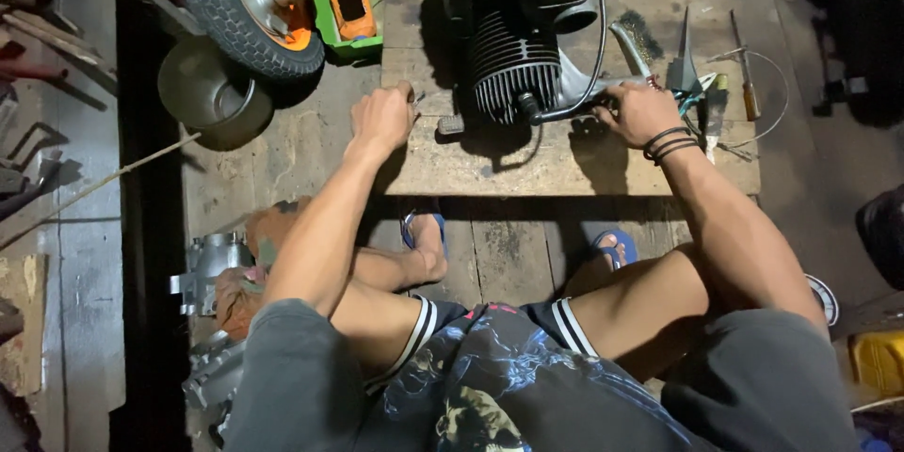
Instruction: The person works on a small engine component by hand and using tools such as a brush, pliers, and a screwdriver while sitting on the floor.
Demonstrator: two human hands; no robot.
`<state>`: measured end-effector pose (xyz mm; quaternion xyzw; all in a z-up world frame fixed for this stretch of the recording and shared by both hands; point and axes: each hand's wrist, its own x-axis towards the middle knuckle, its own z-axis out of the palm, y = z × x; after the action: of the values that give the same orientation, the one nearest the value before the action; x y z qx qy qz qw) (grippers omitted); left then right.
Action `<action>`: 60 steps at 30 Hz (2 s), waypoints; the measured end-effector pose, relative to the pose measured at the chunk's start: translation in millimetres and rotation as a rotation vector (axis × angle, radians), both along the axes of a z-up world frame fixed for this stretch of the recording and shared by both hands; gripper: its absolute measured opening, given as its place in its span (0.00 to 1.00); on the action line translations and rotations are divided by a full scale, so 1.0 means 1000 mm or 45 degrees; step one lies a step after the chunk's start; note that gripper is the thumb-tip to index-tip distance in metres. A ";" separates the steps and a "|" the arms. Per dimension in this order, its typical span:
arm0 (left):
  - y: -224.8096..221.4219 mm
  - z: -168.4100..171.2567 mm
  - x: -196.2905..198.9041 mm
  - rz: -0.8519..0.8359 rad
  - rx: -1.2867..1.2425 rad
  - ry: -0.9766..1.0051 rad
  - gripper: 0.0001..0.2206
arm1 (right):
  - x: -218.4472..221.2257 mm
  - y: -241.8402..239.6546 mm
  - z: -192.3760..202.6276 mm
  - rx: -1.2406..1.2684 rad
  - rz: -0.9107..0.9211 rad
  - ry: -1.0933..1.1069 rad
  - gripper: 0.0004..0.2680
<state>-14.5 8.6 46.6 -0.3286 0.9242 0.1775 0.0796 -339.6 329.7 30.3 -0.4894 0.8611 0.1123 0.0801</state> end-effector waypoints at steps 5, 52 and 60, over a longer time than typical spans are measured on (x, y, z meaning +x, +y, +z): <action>0.001 -0.005 0.003 0.030 0.010 0.017 0.13 | -0.003 0.004 0.002 -0.006 -0.049 -0.011 0.15; 0.223 0.001 -0.134 -0.815 0.519 0.378 0.15 | -0.023 0.166 0.037 -0.972 -1.134 -0.991 0.10; 0.191 0.089 -0.094 -0.194 0.705 1.194 0.31 | 0.101 0.020 0.146 -1.096 0.243 -0.727 0.13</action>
<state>-108.6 199.5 135.5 -0.1132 0.8006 0.5351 -0.2449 -238.5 350.0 176.2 -0.5653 0.7249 -0.3826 0.0926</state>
